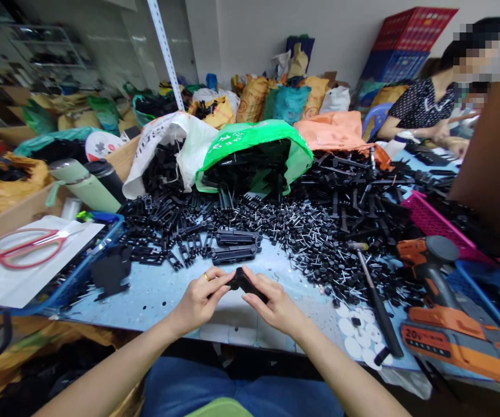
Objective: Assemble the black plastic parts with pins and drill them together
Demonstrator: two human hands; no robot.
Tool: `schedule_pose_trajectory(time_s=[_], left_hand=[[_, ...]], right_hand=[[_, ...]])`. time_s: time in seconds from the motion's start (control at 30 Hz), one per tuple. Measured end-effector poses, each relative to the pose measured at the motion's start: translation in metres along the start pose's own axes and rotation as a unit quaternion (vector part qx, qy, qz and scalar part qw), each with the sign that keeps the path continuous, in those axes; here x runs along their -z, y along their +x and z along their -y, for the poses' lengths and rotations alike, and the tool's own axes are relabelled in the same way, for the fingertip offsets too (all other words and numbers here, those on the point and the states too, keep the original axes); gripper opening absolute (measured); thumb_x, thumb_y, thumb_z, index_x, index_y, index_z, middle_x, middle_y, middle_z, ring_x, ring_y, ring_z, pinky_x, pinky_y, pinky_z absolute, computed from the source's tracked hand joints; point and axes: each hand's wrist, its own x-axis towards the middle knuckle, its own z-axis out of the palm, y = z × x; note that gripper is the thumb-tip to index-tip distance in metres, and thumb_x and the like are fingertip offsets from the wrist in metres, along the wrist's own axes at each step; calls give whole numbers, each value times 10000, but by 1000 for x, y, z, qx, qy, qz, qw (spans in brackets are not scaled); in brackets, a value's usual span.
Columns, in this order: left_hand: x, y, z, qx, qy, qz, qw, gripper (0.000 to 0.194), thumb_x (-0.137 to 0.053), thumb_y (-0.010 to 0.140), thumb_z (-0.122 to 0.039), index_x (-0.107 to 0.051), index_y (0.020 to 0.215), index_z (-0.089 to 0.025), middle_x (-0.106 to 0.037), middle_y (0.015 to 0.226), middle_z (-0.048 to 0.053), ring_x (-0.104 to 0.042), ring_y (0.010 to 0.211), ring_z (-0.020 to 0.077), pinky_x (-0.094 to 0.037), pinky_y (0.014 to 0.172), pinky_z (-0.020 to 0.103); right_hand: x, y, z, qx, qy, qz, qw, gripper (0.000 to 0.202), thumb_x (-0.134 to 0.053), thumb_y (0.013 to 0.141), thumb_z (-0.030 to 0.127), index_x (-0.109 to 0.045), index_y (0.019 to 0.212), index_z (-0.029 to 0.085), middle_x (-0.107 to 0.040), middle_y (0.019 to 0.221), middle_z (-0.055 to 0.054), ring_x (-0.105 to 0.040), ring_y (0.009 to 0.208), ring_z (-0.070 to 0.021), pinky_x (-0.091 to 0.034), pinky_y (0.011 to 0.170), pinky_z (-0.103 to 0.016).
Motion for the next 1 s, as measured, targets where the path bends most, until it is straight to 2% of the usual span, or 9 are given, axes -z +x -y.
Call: schedule_pose_trajectory(time_s=[0.13, 0.2, 0.27, 0.33, 0.47, 0.53, 0.6, 0.83, 1.0], left_hand=[[-10, 3, -15, 40, -1, -115, 993, 365, -407, 895, -184, -503, 1246, -215, -552, 969, 87, -563, 859, 155, -482, 751, 276], [-11, 5, -19, 60, -4, -95, 994, 351, -408, 897, -203, -521, 1229, -219, -557, 948, 78, -562, 853, 156, -483, 758, 279], [-8, 8, -20, 62, -5, -40, 997, 334, -423, 894, -219, -545, 1204, -221, -562, 914, 66, -564, 813, 150, -486, 739, 275], [-10, 10, -21, 58, -13, -45, 997, 326, -434, 891, -218, -555, 1194, -213, -560, 909, 66, -562, 803, 147, -485, 735, 275], [-28, 13, -29, 59, -33, -232, 970, 361, -409, 899, -178, -504, 1246, -204, -546, 987, 92, -542, 915, 165, -472, 800, 305], [-34, 13, -33, 51, -39, -267, 962, 377, -401, 900, -166, -484, 1265, -216, -545, 1017, 96, -534, 948, 172, -475, 808, 314], [-31, 14, -34, 37, -43, -259, 964, 378, -406, 896, -158, -490, 1259, -222, -550, 1017, 95, -538, 944, 172, -484, 793, 309], [3, 17, -30, -74, -8, -178, 981, 400, -433, 876, -126, -488, 1259, -227, -567, 983, 80, -550, 882, 153, -499, 747, 284], [2, 17, -28, -70, -6, -230, 971, 392, -400, 885, -133, -487, 1261, -205, -562, 1021, 90, -550, 915, 166, -486, 766, 294]], right_hand=[[-1, 3, -1, -15, 31, -63, 997, 535, -458, 886, 272, -292, 1395, 247, -546, 1167, -88, -576, 902, -185, -474, 837, -368], [4, 3, -3, -13, 27, -40, 999, 531, -471, 881, 269, -311, 1386, 256, -542, 1187, -83, -575, 933, -192, -465, 860, -376], [10, 4, -4, -1, 10, 11, 1000, 523, -513, 858, 268, -366, 1361, 263, -569, 1160, -73, -566, 972, -206, -450, 887, -379], [10, 5, -1, 0, 12, 14, 1000, 523, -535, 845, 275, -390, 1347, 263, -592, 1124, -71, -570, 972, -214, -457, 881, -377], [-16, 10, 14, -22, 53, -120, 991, 539, -470, 880, 286, -306, 1391, 243, -510, 1250, -90, -541, 1045, -230, -458, 886, -381], [-30, 11, 21, -14, 49, -154, 987, 545, -452, 888, 280, -279, 1403, 232, -480, 1284, -92, -486, 1127, -243, -436, 918, -380], [-36, 11, 26, -2, 32, -164, 986, 554, -443, 893, 275, -257, 1412, 225, -508, 1245, -95, -463, 1153, -246, -433, 923, -372], [-34, 14, 33, 57, -33, -164, 984, 580, -440, 894, 296, -215, 1425, 226, -568, 1098, -104, -501, 1086, -257, -471, 859, -380], [-43, 20, 39, 76, -25, -209, 975, 601, -434, 896, 269, -170, 1435, 240, -555, 1116, -113, -523, 1045, -258, -477, 834, -381]])
